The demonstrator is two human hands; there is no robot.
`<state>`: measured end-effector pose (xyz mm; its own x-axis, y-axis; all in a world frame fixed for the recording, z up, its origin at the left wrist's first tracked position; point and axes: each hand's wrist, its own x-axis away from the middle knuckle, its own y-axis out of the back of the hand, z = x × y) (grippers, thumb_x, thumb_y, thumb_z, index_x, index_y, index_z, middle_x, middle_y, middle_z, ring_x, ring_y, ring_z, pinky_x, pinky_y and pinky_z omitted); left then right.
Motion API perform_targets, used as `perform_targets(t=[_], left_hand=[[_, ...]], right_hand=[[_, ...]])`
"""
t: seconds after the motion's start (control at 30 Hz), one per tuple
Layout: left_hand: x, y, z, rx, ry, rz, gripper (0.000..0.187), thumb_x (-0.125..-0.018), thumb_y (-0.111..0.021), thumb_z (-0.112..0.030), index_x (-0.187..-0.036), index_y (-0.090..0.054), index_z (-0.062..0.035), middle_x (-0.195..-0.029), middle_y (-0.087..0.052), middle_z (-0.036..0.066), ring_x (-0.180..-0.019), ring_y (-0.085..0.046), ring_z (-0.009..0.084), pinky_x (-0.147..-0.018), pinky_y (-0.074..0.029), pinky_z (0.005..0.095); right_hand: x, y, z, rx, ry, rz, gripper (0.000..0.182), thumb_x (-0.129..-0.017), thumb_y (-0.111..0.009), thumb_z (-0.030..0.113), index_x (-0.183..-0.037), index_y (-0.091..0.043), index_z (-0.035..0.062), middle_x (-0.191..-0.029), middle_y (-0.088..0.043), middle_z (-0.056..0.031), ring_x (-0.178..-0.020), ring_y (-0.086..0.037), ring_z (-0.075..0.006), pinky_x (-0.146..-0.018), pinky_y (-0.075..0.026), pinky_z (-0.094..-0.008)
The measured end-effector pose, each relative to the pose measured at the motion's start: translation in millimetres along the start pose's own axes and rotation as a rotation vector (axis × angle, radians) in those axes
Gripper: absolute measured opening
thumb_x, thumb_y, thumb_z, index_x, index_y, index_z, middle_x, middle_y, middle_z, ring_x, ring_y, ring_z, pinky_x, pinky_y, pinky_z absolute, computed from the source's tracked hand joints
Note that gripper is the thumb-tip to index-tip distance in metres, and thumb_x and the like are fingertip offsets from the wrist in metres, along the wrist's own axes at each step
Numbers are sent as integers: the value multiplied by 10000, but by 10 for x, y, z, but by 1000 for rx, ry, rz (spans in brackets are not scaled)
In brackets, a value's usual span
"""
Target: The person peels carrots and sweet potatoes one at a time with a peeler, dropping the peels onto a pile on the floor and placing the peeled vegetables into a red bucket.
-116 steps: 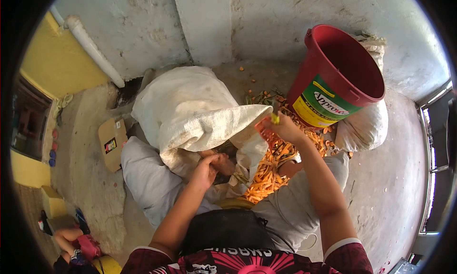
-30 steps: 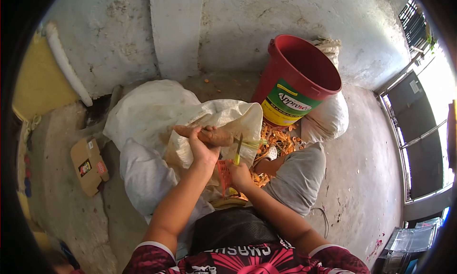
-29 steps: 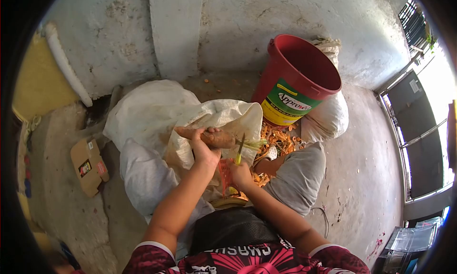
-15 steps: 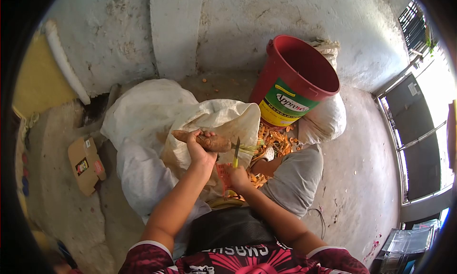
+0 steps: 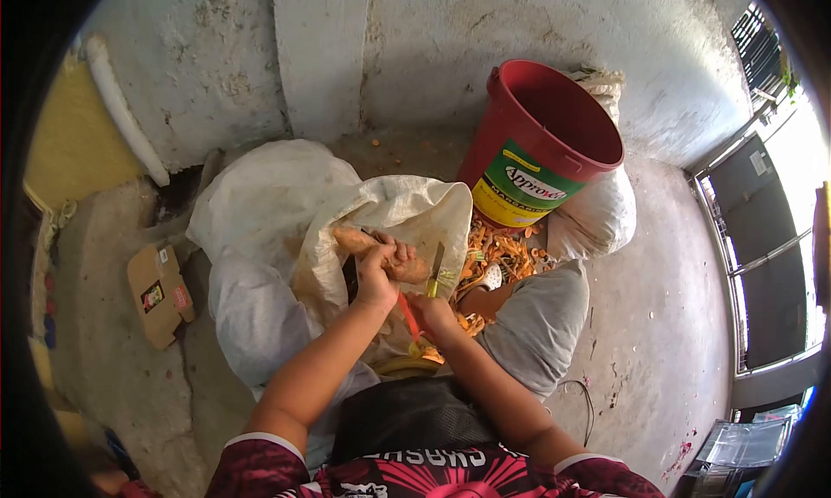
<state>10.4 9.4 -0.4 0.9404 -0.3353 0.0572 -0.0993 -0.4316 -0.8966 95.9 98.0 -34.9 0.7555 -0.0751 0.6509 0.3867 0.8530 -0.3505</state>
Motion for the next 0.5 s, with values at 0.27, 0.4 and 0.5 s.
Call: perform_targets(t=[0.27,0.4,0.5], left_hand=[[-114,-307,-394,360,96,-62,193,-727,-486,-210,-596,-393,-101,-583,-424,6,-609,-494,178,-738,-423,390],[-203,-120,-508,232,283,-374,262,-799,-473,-327,-728,-424,-80,-663,-470,37,-655,-510,193,-747,-423,399],[-226,69,-377,136,404,-375,321,-827,-450,-376,-838,-446,-55,-728,-492,70,-685,-528,213,-679,-455,382]], right_hand=[[-65,-73,-424,257,95,-67,166,-823,-467,125,-801,-544,-20,-650,-549,-72,-482,-519,-164,-427,-415,-287],[-112,-52,-31,-15,89,-104,157,-819,-461,113,-824,-536,-25,-661,-558,-84,-505,-539,-169,-447,-443,-296],[-17,-13,213,-36,200,-253,173,-830,-474,137,-794,-545,-16,-637,-549,-62,-488,-531,-153,-422,-429,-276]])
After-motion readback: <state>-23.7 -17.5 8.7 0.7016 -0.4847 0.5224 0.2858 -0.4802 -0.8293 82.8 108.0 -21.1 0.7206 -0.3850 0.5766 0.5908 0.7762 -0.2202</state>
